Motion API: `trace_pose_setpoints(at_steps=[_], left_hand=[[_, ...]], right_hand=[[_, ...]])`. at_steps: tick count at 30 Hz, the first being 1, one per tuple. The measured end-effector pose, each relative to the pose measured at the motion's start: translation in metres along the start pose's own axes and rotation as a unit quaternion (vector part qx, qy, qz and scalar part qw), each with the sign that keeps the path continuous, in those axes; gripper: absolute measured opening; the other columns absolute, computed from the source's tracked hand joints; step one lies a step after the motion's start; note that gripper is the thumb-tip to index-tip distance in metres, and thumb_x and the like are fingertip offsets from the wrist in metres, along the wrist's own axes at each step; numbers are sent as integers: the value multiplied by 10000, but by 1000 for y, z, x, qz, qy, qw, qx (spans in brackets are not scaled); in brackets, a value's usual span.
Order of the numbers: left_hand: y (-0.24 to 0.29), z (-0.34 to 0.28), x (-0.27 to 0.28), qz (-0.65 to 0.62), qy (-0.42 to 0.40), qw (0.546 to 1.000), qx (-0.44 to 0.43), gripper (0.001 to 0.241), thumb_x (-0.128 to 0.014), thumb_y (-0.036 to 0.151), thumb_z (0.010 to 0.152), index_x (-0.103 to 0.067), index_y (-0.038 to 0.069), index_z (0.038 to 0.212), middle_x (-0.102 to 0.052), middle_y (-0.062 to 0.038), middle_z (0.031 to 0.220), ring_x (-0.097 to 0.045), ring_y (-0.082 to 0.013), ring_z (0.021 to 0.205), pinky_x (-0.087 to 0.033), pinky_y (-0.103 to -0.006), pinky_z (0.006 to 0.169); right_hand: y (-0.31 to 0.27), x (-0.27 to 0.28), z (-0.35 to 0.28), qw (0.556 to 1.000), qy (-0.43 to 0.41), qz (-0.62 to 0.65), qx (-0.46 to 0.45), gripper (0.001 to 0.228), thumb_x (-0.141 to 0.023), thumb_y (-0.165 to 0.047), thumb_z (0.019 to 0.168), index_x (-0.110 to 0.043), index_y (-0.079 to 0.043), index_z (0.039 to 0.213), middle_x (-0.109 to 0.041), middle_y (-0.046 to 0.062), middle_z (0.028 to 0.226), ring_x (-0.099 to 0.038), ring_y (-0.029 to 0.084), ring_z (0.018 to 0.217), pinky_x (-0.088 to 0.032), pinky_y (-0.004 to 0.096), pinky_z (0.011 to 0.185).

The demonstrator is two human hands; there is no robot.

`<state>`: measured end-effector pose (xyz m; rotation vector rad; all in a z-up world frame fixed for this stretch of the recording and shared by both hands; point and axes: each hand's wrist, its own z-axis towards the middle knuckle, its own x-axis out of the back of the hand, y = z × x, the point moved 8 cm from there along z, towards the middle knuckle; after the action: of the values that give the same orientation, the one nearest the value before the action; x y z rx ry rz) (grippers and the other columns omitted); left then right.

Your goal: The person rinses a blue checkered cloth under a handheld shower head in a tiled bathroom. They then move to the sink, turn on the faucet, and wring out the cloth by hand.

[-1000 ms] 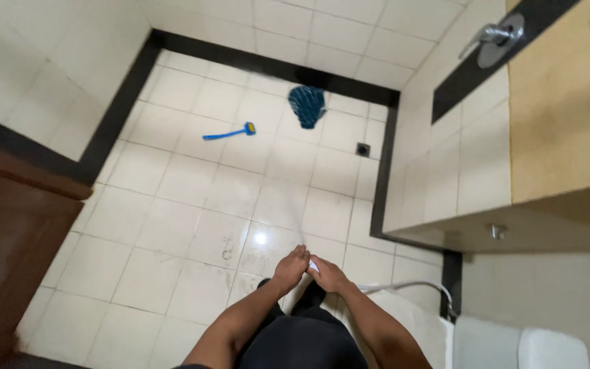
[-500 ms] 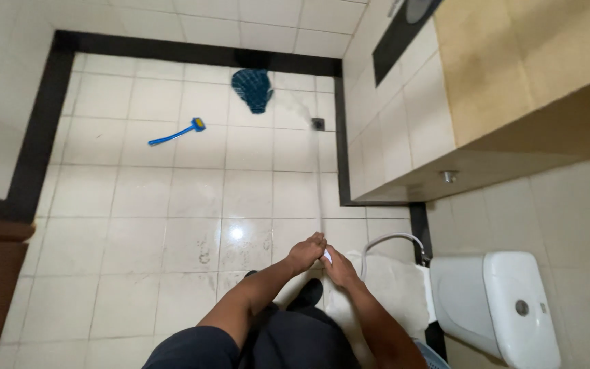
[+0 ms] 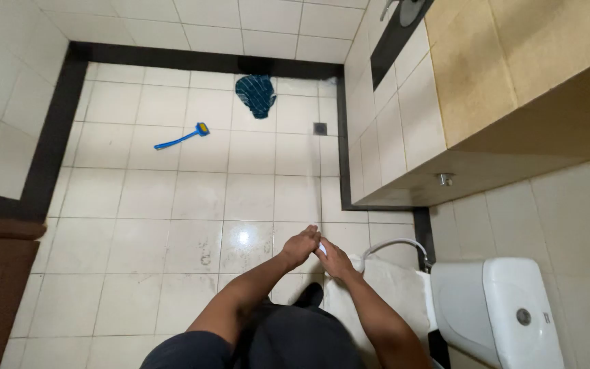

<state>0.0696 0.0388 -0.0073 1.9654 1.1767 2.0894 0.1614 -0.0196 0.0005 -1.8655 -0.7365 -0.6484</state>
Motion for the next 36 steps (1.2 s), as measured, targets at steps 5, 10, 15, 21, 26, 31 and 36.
trace_pose_setpoints(at_steps=[5, 10, 15, 21, 26, 31, 36], left_hand=[[-20, -15, 18, -13, 22, 998, 59, 519, -540, 4, 927, -491, -47, 1441, -415, -251, 1570, -395, -344, 1476, -443, -397, 1126], [-34, -31, 15, -19, 35, 994, 99, 519, -517, 15, 938, -478, -45, 1453, -404, -249, 1575, -392, -348, 1471, -438, -402, 1122], [-27, -36, 18, -29, 41, 992, 113, 497, -504, 28, 955, -480, -51, 1445, -411, -259, 1569, -408, -355, 1462, -444, -404, 1120], [-27, 7, -21, -16, 48, 996, 72, 439, -495, 70, 996, -511, -42, 1421, -444, -273, 1544, -424, -381, 1465, -441, -414, 1146], [16, 36, -8, -3, 27, 1000, 1, 496, -505, 63, 973, -473, -61, 1453, -386, -288, 1575, -389, -389, 1465, -430, -421, 1130], [41, 67, -11, 21, 18, 999, -45, 507, -518, 62, 963, -483, -51, 1455, -392, -257, 1589, -389, -366, 1480, -441, -411, 1127], [61, 78, -10, 16, 3, 998, -67, 486, -540, 93, 979, -495, -45, 1443, -400, -256, 1583, -396, -361, 1474, -447, -410, 1123]], right_hand=[[-23, -7, 20, 997, -72, -42, 3, 570, -482, -467, 1019, -442, -139, 1484, -609, 190, 1393, -572, 391, 1273, -469, 485, 1045], [-45, -9, 21, 993, -107, -48, 27, 544, -491, -455, 1017, -459, -147, 1464, -616, 181, 1377, -574, 380, 1267, -465, 488, 1043], [-43, -14, 18, 991, -124, -40, 40, 519, -494, -437, 1016, -470, -153, 1449, -626, 173, 1365, -579, 375, 1262, -469, 484, 1039], [-11, 5, 21, 994, -38, -2, 106, 471, -517, -388, 1027, -503, -142, 1428, -665, 180, 1318, -603, 402, 1232, -503, 487, 1014], [12, 38, 0, 1000, 0, 16, 3, 465, -525, -321, 990, -489, -161, 1425, -664, 171, 1303, -606, 410, 1199, -497, 502, 980], [34, 59, -14, 998, 46, 26, -32, 467, -517, -338, 1006, -470, -149, 1430, -647, 176, 1324, -590, 407, 1222, -485, 498, 993], [50, 70, -26, 993, 91, 60, -42, 454, -529, -344, 1008, -484, -132, 1407, -640, 185, 1330, -580, 411, 1233, -490, 493, 988]])
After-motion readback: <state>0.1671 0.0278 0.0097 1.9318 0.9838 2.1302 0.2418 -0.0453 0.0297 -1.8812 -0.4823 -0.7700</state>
